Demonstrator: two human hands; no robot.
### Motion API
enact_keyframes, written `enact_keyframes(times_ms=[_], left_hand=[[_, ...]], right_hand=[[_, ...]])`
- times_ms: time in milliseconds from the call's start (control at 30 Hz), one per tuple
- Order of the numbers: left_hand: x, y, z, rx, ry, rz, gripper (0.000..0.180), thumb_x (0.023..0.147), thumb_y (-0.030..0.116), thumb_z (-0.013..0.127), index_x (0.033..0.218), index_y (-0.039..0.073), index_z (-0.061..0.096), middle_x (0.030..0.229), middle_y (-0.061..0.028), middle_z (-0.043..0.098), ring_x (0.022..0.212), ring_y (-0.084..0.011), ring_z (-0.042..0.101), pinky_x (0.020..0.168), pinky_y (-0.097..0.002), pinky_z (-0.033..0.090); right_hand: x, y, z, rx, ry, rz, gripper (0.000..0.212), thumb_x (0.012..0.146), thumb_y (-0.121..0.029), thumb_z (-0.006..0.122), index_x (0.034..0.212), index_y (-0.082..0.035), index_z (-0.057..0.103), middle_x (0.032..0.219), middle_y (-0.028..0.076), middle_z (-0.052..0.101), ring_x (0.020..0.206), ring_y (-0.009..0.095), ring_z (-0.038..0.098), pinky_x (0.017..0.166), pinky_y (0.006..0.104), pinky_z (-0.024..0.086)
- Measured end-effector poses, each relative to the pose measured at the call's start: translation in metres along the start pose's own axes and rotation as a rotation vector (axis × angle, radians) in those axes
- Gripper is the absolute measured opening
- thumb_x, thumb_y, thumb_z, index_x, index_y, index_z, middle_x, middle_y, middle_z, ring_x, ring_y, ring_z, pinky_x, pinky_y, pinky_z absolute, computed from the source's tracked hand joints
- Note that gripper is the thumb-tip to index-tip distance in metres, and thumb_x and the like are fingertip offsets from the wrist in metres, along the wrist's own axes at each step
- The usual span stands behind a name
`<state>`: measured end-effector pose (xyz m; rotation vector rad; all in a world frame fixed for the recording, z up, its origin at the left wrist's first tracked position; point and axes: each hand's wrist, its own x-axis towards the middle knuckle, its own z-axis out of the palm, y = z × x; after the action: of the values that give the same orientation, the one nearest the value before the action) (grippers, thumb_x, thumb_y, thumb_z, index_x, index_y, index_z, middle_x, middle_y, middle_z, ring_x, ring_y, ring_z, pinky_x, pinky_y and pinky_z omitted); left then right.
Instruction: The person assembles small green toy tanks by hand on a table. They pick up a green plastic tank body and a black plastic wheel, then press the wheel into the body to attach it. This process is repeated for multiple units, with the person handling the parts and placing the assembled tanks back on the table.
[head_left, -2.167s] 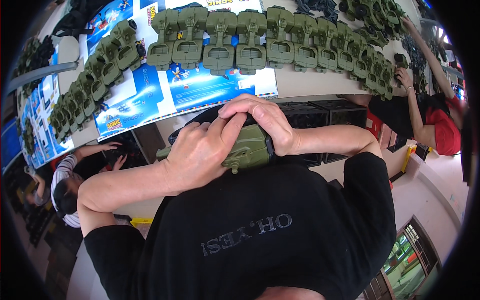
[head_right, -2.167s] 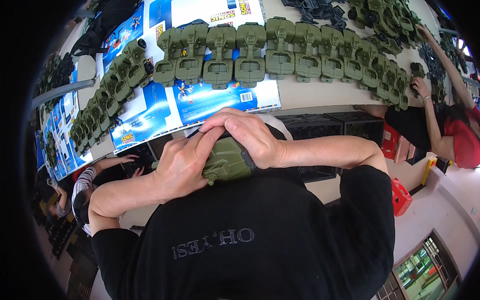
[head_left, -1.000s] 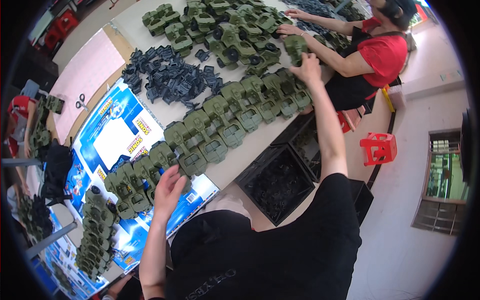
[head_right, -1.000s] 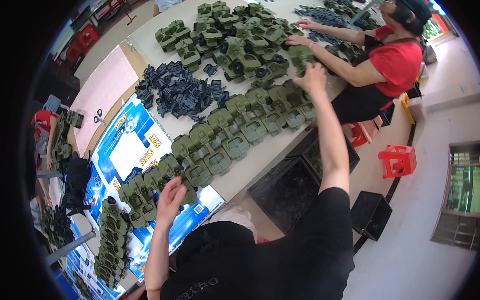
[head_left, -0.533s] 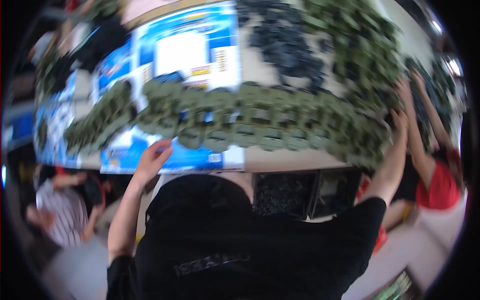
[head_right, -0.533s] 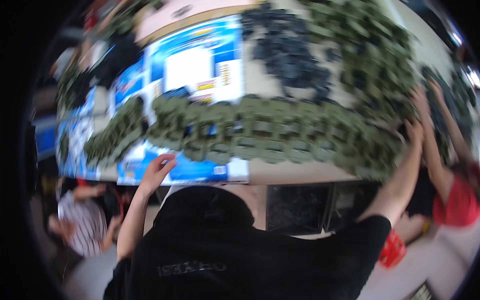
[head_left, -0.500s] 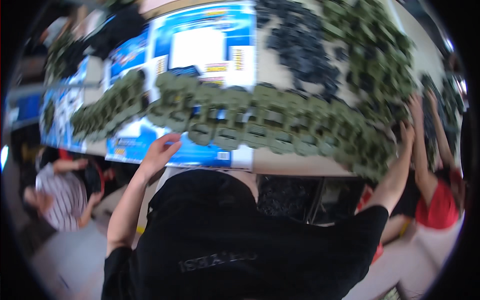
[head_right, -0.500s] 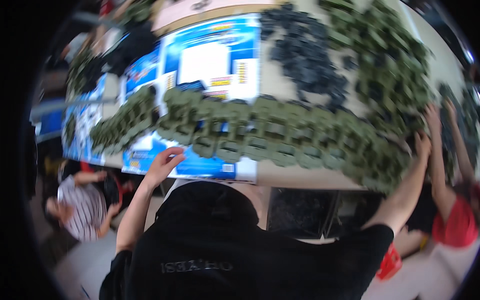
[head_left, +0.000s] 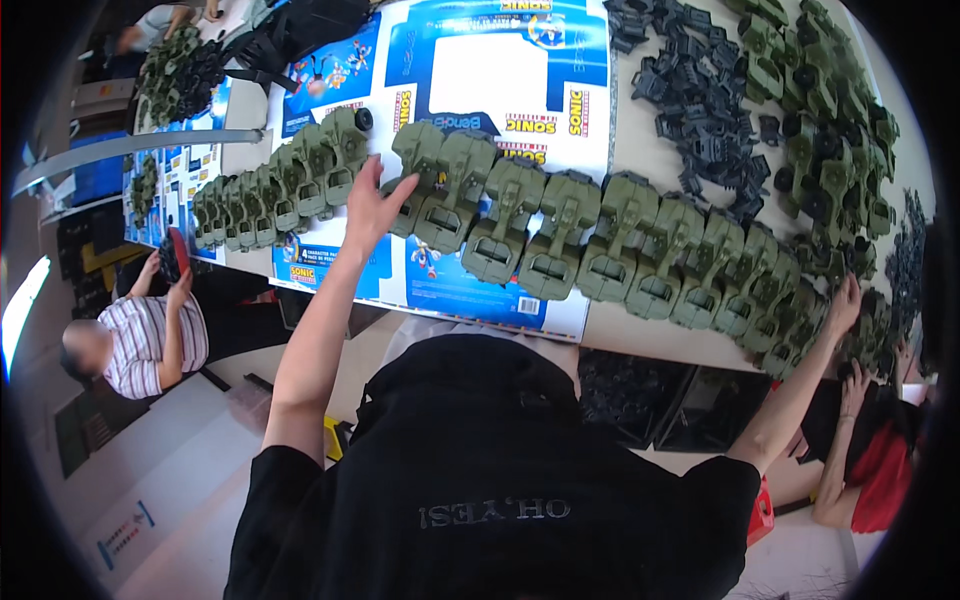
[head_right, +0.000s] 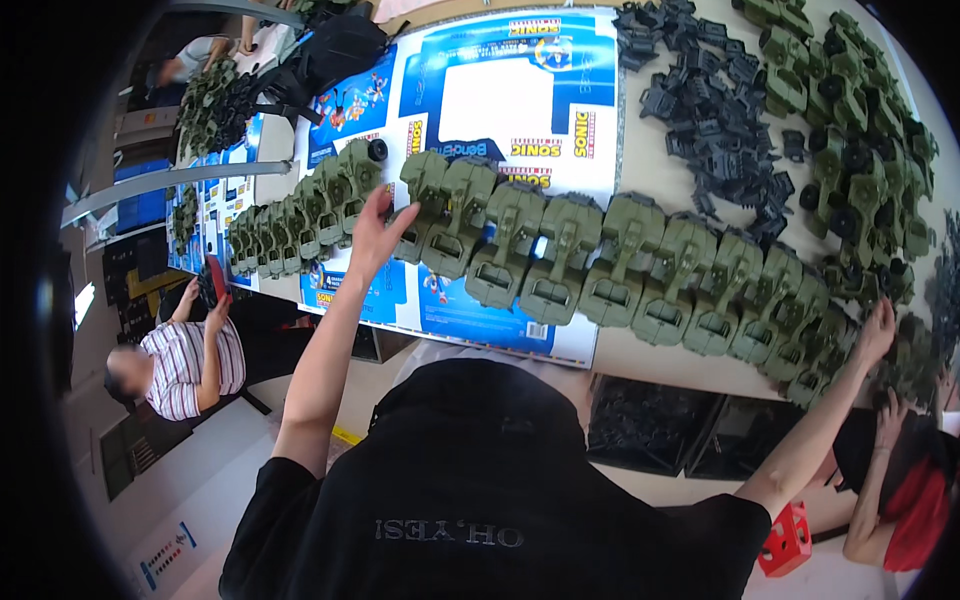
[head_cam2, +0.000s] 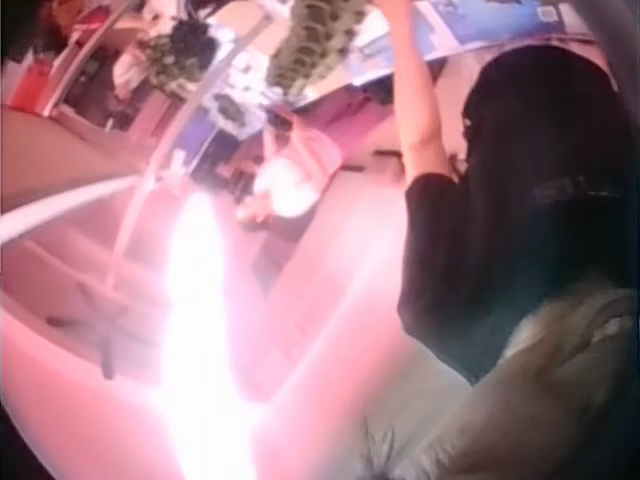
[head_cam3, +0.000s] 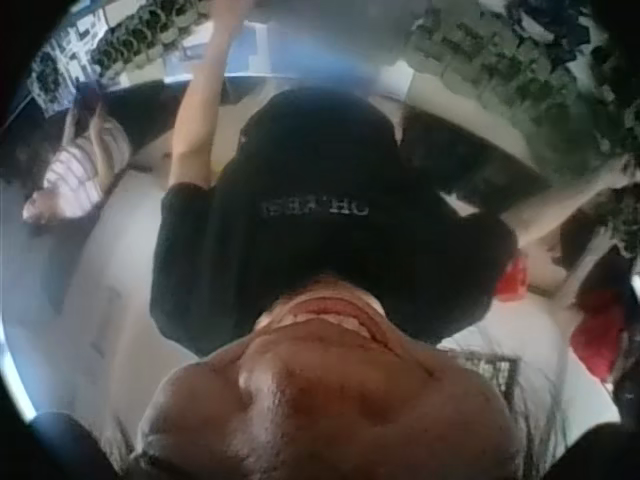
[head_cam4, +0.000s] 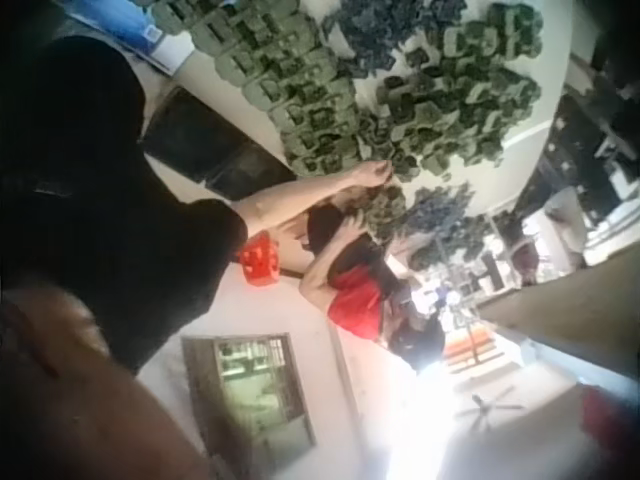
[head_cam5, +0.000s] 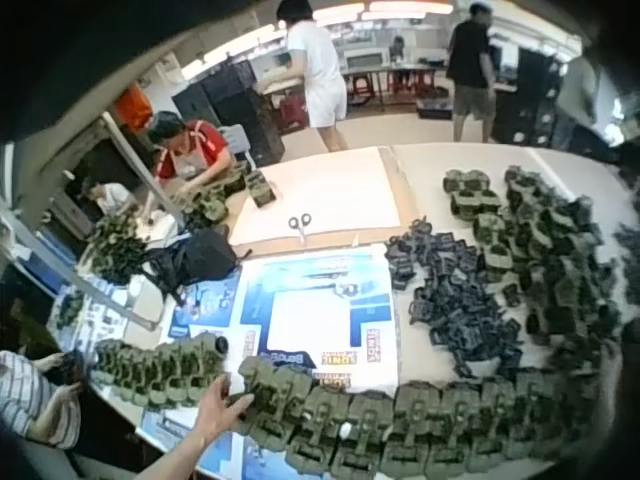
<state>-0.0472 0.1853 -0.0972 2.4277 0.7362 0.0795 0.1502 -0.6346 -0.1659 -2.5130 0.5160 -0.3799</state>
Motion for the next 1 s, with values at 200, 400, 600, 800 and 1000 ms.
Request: enact_keyframes(times_ms=[200,400,600,800,1000], left_hand=[[0.066,-0.013,0.05,-0.074,-0.326,0.013,0.07,0.06,0.043,0.082,0.111,0.001,0.059,0.107,-0.0146,0.065,0.098,-0.0249,0.063,0.084,-0.0352,0.049],[0.064,-0.029,0.028,0.005,-0.226,-0.067,0.062,0.061,0.03,0.084,0.109,0.0,0.059,0.099,-0.0123,0.067,0.089,-0.0203,0.065,0.081,-0.0312,0.048],[0.023,-0.017,-0.026,-0.43,-0.253,0.003,0.064,0.064,0.017,0.084,0.115,0.0,0.05,0.101,-0.0114,0.064,0.09,-0.0187,0.062,0.08,-0.0309,0.05],[-0.045,-0.024,-0.058,-0.724,-0.381,-0.112,0.057,0.07,0.006,0.078,0.119,0.001,0.049,0.1,-0.0077,0.063,0.085,-0.0171,0.062,0.077,-0.0288,0.051],[-0.093,0.018,-0.035,-0.742,-0.728,-0.223,0.079,0.057,0.0,0.085,0.124,0.001,0.042,0.111,-0.0105,0.06,0.1,-0.0186,0.06,0.089,-0.033,0.05]], right_hand=[[-0.118,-0.197,0.04,0.239,-0.094,-0.088,0.029,0.091,-0.025,0.059,0.11,-0.004,0.065,0.105,0.007,0.067,0.1,0.015,0.06,0.088,0.0262,0.044],[-0.14,-0.301,0.108,0.176,-0.272,-0.334,0.023,0.082,-0.021,0.063,0.101,-0.008,0.067,0.089,0.011,0.069,0.082,0.019,0.065,0.074,0.03,0.05],[-0.134,-0.343,0.159,-0.508,-0.229,-0.298,0.034,0.076,-0.026,0.067,0.105,-0.009,0.063,0.104,0.012,0.059,0.099,0.029,0.059,0.08,0.0414,0.05],[-0.129,-0.315,0.173,-0.567,-0.202,-0.487,0.058,0.063,-0.038,0.079,0.111,-0.01,0.061,0.102,0.011,0.052,0.103,0.028,0.052,0.082,0.0411,0.047],[-0.169,-0.346,0.105,0.243,-0.409,-0.309,0.057,0.071,-0.036,0.076,0.114,-0.004,0.057,0.11,0.013,0.059,0.092,0.021,0.058,0.075,0.031,0.046]])
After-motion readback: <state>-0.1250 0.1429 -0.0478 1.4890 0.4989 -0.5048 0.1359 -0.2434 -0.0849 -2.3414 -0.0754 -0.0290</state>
